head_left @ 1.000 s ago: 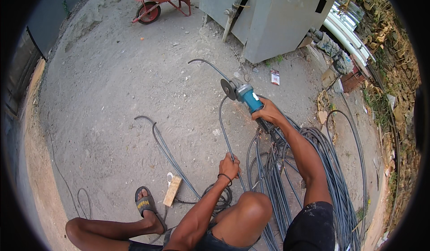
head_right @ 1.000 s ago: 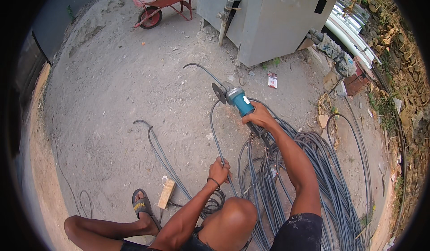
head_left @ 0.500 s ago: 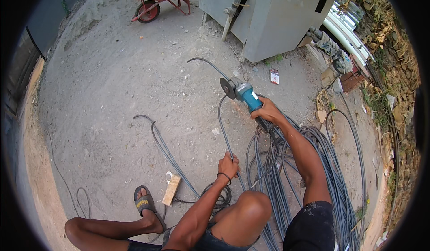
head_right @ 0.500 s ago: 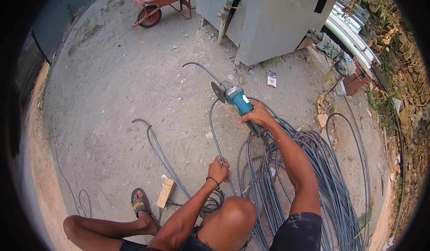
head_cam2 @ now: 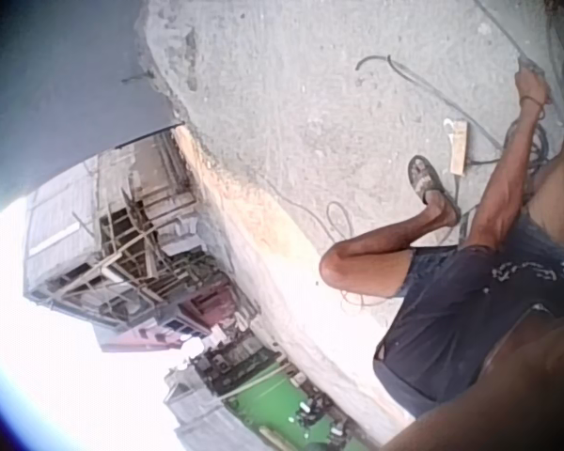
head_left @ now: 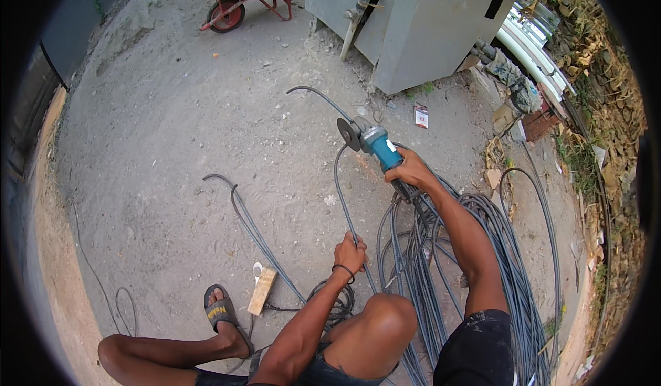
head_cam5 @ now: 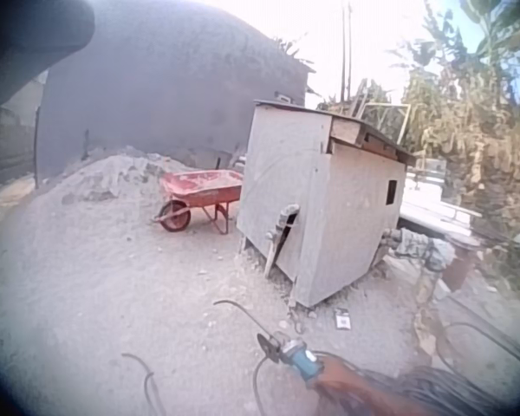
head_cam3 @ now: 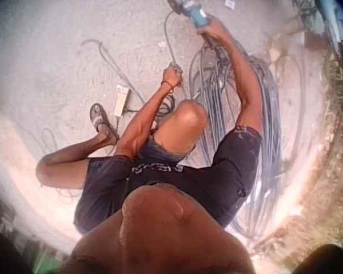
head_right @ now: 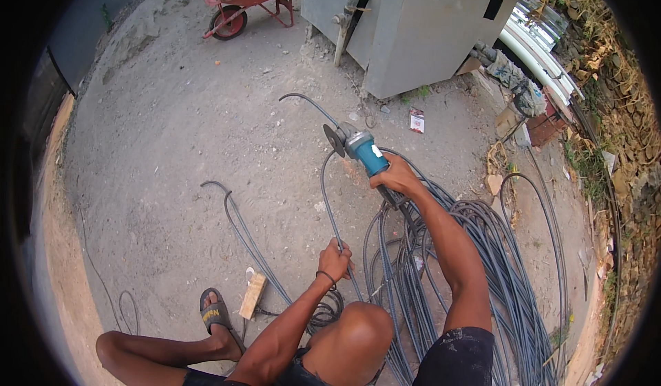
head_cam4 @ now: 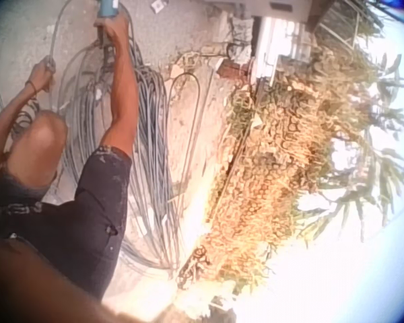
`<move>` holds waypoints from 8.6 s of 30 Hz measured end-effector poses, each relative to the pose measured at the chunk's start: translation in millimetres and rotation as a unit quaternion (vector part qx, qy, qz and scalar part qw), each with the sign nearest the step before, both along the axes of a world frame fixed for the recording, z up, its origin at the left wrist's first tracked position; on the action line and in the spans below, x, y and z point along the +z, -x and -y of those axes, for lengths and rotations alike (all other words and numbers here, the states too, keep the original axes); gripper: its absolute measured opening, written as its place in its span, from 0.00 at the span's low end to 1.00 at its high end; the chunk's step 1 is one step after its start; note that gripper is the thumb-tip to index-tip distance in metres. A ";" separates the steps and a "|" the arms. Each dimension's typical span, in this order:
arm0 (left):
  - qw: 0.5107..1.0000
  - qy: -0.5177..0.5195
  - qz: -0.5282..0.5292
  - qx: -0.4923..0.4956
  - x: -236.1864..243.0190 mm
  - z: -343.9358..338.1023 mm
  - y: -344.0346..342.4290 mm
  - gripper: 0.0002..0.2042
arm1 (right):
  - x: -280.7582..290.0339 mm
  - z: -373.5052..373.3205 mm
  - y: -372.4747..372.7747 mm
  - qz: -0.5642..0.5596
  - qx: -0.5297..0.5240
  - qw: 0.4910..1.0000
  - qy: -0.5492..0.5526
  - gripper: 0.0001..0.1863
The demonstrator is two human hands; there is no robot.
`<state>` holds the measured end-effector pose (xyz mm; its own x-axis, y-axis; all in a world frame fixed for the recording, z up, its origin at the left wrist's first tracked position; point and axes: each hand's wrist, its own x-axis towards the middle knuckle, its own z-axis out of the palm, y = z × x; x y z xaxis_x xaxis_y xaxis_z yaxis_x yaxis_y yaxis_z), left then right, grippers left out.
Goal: The person cuts metal rods using an angle grinder while holding each rod in place by hand.
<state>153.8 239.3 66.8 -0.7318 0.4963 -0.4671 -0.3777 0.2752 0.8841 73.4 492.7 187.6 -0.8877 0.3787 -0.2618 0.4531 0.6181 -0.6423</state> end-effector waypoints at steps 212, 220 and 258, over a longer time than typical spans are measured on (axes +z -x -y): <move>1.000 -0.021 0.018 0.006 -4.0 2.0 1.2 0.07 | -1.7 9.4 -0.5 0.001 0.000 0.999 -0.047 0.41; 1.000 -0.025 0.010 0.004 -6.7 0.6 0.0 0.07 | -7.0 4.9 -0.1 0.012 -0.005 0.999 -0.049 0.42; 1.000 -0.012 0.022 0.002 -4.4 1.6 1.6 0.06 | -8.2 6.0 1.2 0.003 0.002 0.998 -0.058 0.45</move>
